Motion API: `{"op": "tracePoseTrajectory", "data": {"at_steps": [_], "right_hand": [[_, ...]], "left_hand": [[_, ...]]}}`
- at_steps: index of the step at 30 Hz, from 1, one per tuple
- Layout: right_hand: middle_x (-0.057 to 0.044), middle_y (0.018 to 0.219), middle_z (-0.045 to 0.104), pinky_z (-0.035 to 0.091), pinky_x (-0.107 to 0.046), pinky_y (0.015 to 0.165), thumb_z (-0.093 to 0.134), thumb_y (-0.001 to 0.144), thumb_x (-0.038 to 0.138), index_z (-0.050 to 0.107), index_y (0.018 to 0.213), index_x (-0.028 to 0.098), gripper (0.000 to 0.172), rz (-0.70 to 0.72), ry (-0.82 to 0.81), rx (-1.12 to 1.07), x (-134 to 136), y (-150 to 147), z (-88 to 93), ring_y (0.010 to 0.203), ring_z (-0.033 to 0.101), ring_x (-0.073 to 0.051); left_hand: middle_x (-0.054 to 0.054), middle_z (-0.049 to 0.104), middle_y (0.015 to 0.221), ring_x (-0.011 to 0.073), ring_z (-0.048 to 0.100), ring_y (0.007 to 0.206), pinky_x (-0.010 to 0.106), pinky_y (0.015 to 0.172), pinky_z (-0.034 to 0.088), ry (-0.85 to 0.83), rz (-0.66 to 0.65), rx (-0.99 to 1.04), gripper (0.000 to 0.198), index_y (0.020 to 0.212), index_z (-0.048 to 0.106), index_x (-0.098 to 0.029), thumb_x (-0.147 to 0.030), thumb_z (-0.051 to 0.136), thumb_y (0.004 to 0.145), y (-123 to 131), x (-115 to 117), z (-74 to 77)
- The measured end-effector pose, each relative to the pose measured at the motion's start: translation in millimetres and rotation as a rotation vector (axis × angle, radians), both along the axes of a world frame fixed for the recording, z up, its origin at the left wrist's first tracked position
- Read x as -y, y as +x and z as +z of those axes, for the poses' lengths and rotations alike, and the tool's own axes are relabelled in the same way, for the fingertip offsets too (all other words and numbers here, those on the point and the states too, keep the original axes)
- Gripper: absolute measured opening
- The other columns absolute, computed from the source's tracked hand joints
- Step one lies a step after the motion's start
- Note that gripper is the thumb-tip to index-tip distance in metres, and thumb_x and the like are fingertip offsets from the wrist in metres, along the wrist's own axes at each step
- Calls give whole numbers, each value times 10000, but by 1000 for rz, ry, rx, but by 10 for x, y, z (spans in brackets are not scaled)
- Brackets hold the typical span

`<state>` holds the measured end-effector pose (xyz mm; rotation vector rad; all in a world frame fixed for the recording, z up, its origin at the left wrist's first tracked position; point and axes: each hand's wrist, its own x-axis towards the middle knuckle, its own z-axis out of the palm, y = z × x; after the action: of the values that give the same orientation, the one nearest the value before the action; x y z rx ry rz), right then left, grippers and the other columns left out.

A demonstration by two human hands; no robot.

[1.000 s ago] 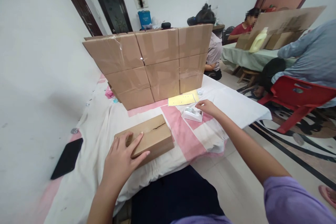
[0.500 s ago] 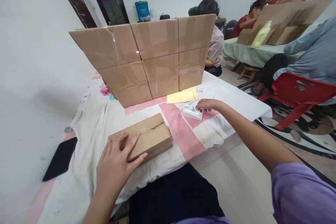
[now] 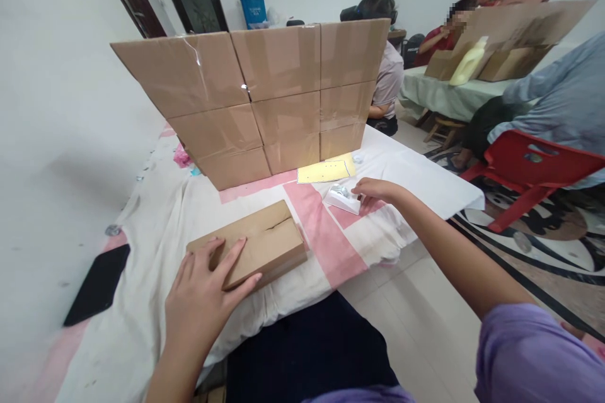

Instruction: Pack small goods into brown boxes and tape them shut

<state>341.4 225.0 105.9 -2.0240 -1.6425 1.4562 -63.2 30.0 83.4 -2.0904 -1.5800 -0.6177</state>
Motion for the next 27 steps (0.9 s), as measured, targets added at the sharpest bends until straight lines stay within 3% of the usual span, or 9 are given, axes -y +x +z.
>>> {"op": "tracePoseTrajectory", "data": {"at_steps": [5, 11, 16, 24, 27], "right_hand": [[-92, 605, 692, 525, -266, 512, 584, 937, 249, 602, 948, 105, 146, -7, 52, 89, -5, 7, -23, 519, 683, -196], [-53, 539, 641, 388, -256, 474, 678, 805, 126, 643, 819, 114, 39, -14, 215, 220, -75, -87, 80, 433, 532, -137], [-4, 616, 673, 299, -228, 437, 615, 798, 61, 574, 994, 168, 227, -62, 242, 122, -34, -69, 68, 400, 457, -91], [32, 578, 607, 266, -216, 426, 529, 866, 105, 519, 973, 188, 136, -134, 282, -4, 137, 92, -24, 393, 399, -73], [31, 572, 547, 268, -221, 433, 560, 874, 176, 571, 850, 171, 26, -111, 293, -6, 148, 136, -53, 426, 399, -71]], "left_hand": [[155, 579, 1258, 342, 598, 1061, 512, 944, 517, 11, -5, -16, 593, 1356, 630, -268, -633, 573, 893, 16, -3, -4], [157, 572, 1259, 348, 593, 1072, 512, 946, 516, 3, 0, -21, 606, 1358, 626, -261, -646, 554, 896, 25, -8, 10], [169, 574, 1251, 354, 593, 1076, 515, 940, 518, 13, 3, -22, 594, 1354, 633, -241, -619, 567, 901, 34, -7, 10], [158, 577, 1260, 338, 589, 1086, 503, 969, 505, 0, 22, -27, 596, 1366, 627, -254, -625, 560, 906, 38, 0, 15], [156, 578, 1257, 331, 590, 1081, 485, 958, 508, 5, 31, -50, 578, 1358, 633, -244, -605, 565, 912, 51, -1, 26]]}}
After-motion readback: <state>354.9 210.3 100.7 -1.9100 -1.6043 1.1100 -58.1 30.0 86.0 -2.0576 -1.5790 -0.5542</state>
